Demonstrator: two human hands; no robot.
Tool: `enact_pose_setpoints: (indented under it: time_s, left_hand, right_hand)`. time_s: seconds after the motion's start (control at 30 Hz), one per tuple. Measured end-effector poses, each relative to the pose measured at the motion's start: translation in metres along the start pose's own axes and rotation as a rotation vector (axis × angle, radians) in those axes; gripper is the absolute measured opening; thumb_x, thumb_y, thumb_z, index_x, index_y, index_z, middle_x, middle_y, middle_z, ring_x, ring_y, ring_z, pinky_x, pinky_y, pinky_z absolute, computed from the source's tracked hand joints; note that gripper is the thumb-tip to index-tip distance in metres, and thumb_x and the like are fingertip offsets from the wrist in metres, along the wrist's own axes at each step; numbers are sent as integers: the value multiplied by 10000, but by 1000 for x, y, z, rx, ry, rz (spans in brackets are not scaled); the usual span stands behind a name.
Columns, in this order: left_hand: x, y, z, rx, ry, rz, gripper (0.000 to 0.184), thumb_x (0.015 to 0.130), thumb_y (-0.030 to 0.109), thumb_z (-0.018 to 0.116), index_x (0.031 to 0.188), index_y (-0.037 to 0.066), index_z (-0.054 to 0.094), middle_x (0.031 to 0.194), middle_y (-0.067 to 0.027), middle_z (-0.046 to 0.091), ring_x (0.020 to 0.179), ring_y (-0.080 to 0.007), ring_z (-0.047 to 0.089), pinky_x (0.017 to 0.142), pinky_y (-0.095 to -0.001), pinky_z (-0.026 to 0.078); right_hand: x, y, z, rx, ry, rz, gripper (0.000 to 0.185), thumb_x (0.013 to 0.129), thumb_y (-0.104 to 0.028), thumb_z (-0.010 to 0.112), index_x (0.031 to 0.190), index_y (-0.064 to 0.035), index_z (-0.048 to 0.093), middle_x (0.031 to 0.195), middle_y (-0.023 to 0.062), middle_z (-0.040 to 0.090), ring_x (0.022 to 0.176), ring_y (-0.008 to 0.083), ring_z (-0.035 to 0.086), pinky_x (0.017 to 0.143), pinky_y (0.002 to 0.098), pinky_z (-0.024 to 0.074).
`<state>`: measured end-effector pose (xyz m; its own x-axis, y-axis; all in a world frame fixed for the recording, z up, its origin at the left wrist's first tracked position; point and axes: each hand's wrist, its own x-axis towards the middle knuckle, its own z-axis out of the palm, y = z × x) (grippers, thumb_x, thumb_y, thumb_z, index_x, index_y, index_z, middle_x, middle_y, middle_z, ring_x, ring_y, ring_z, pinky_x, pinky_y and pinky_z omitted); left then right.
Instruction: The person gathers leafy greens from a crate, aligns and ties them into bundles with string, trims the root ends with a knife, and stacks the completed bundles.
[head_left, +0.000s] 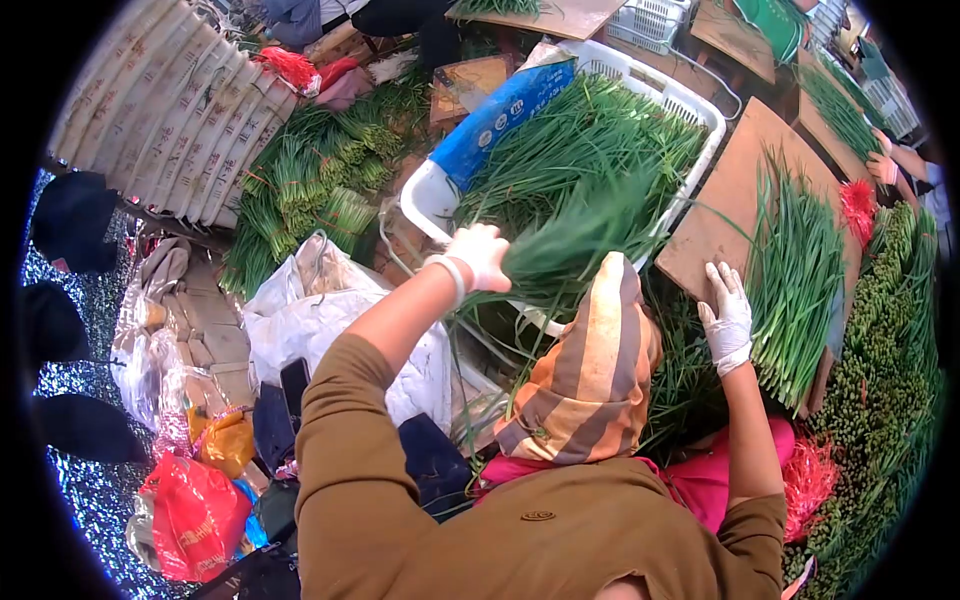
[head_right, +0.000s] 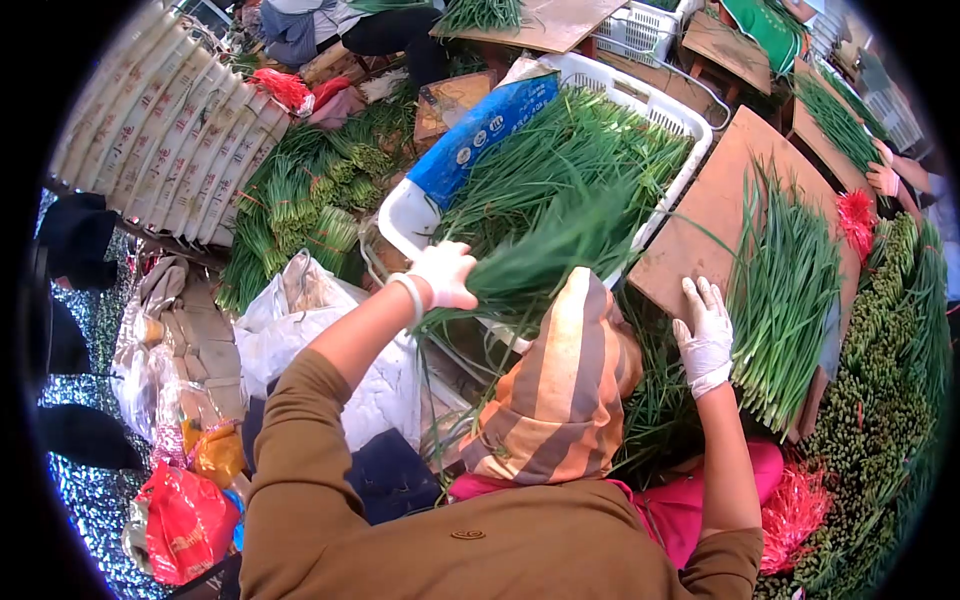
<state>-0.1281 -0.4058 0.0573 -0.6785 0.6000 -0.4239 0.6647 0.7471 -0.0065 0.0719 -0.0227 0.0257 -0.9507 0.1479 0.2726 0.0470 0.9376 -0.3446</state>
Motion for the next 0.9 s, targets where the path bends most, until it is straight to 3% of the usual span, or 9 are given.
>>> enact_pose_setpoints:
  time_s: [0.07,0.1,0.17,0.3,0.37,0.43,0.6,0.87,0.9]
  left_hand:
    - [11,11,1,-16,-116,16,584,638,451,676,1042,33,632,1093,-198,615,1055,-356,563,914,-436,459]
    - [20,13,-5,-107,-272,-26,619,627,473,683,1051,27,620,1123,-209,624,1079,-348,578,929,-419,459]
    - [22,16,-14,-213,-340,-69,673,614,510,686,1071,22,610,1154,-218,622,1109,-334,583,947,-392,456]
    - [41,4,9,-122,-366,-48,1013,610,632,691,1372,25,416,1275,-203,568,1185,-323,547,986,-367,430]
    - [41,11,-12,-144,-528,-88,1001,623,648,693,1382,55,419,1295,-201,554,1207,-325,530,992,-369,425]
    - [45,10,-2,-75,-499,-60,933,652,642,681,1344,59,454,1254,-198,583,1152,-329,569,971,-378,439]
    - [12,27,-5,40,-298,8,855,658,670,673,1192,21,514,1176,-196,612,1096,-333,596,943,-396,454]
    - [16,31,-2,85,-339,38,864,649,613,721,1239,25,491,1195,-174,609,1115,-307,591,929,-385,474]
    - [16,34,-12,35,-454,-4,880,652,613,720,1253,17,479,1208,-185,598,1131,-308,580,939,-387,467]
  right_hand:
    - [-3,0,-4,1,7,-5,640,708,-32,685,1319,-122,521,1354,186,487,1248,399,449,1053,436,379]
    - [-8,1,-6,-6,1,-4,635,704,-29,681,1313,-116,525,1349,194,487,1244,407,450,1053,438,378]
    - [-16,9,-9,-39,35,-22,616,690,-34,677,1287,-103,540,1328,208,496,1228,425,454,1053,447,379]
    - [-27,21,-12,-15,12,32,615,683,-69,704,1276,-110,545,1319,198,504,1240,414,448,1061,449,374]
    - [-32,29,-13,-22,-4,89,624,689,-84,716,1286,-118,537,1333,198,493,1259,407,431,1070,443,363]
    - [-35,39,-19,0,18,178,624,708,-105,722,1299,-114,524,1358,201,472,1282,402,406,1079,432,350]
    - [-53,93,-41,43,131,367,549,718,-86,700,1252,-73,571,1334,181,510,1224,340,481,1049,394,380]
    - [-79,87,-34,57,204,327,516,703,-74,709,1208,-111,611,1350,170,493,1210,358,474,1039,409,389]
    - [-83,82,-35,50,215,345,511,703,-71,708,1204,-114,615,1352,159,495,1221,355,467,1046,407,384]
